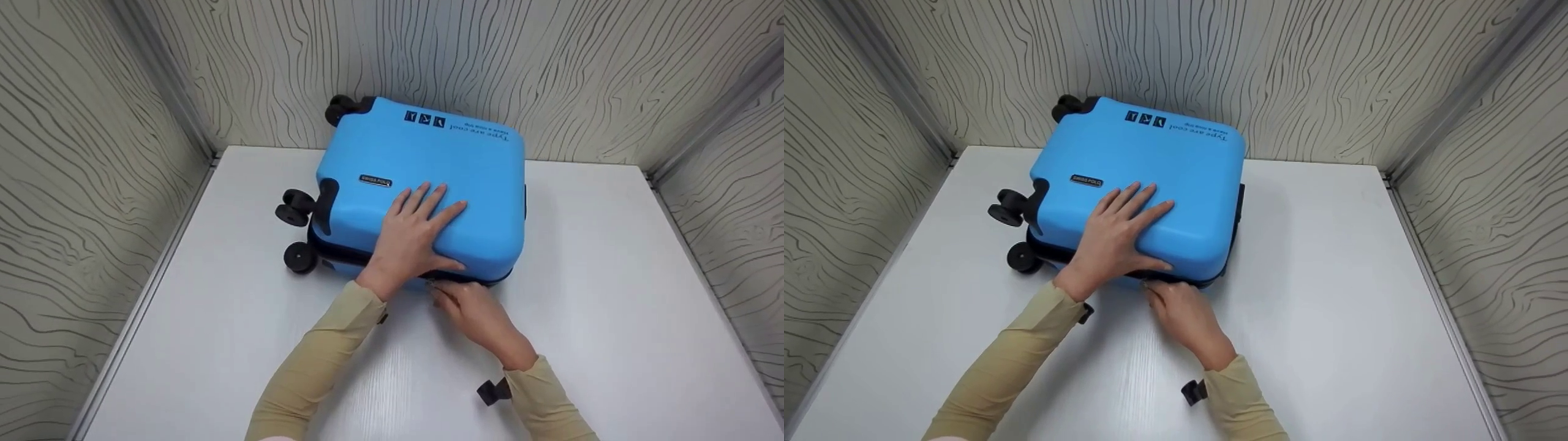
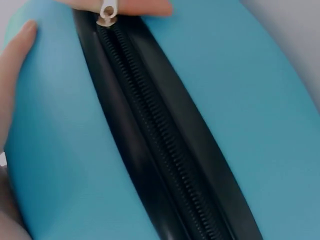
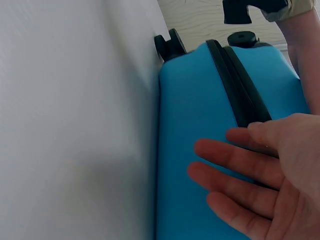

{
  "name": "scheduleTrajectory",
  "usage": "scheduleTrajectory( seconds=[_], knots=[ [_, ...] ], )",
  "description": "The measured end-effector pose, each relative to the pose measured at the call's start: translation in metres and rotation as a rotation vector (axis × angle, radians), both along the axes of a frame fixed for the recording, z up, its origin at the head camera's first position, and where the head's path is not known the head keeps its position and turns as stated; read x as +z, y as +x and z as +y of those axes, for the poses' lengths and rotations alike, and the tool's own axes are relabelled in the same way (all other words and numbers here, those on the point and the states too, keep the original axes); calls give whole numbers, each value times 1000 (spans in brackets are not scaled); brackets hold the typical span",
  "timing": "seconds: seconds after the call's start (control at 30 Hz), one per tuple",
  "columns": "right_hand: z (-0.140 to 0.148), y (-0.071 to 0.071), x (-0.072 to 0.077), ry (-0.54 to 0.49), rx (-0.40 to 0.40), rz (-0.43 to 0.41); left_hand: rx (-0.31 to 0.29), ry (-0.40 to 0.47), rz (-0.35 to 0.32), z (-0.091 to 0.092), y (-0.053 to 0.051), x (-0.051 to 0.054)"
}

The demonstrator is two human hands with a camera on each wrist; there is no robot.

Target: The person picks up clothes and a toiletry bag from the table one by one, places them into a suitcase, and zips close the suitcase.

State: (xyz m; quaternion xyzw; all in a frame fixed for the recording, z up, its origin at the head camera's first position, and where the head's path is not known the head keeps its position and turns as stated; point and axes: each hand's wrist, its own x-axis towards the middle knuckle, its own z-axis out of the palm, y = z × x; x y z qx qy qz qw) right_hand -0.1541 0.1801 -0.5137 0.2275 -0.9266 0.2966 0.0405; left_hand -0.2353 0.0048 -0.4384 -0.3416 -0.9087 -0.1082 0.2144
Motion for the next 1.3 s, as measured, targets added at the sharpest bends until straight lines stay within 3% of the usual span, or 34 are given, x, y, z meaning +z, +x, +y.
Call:
scheduleTrajectory(
  seconds=[0.2, 0.4, 0.53, 0.63, 1.03, 1.3],
  knots=[
    [2, -2, 0, 14, 5, -15, -12, 127, -45, -16, -1, 4],
    [1, -2, 1, 22, -9, -2, 144, 245, -47, -56, -11, 11],
    [1, -2, 0, 19, -3, -13, 250, 245, -96, -80, -19, 16],
    [2, -2, 0, 8, 2, -20, 291, 247, -115, -92, -23, 16],
    [12, -5, -1, -34, 17, -49, 298, 247, -104, -90, -18, 6],
    [35, -7, -3, -9, -63, -20, 320, 172, -36, -74, -5, 6]
  ],
)
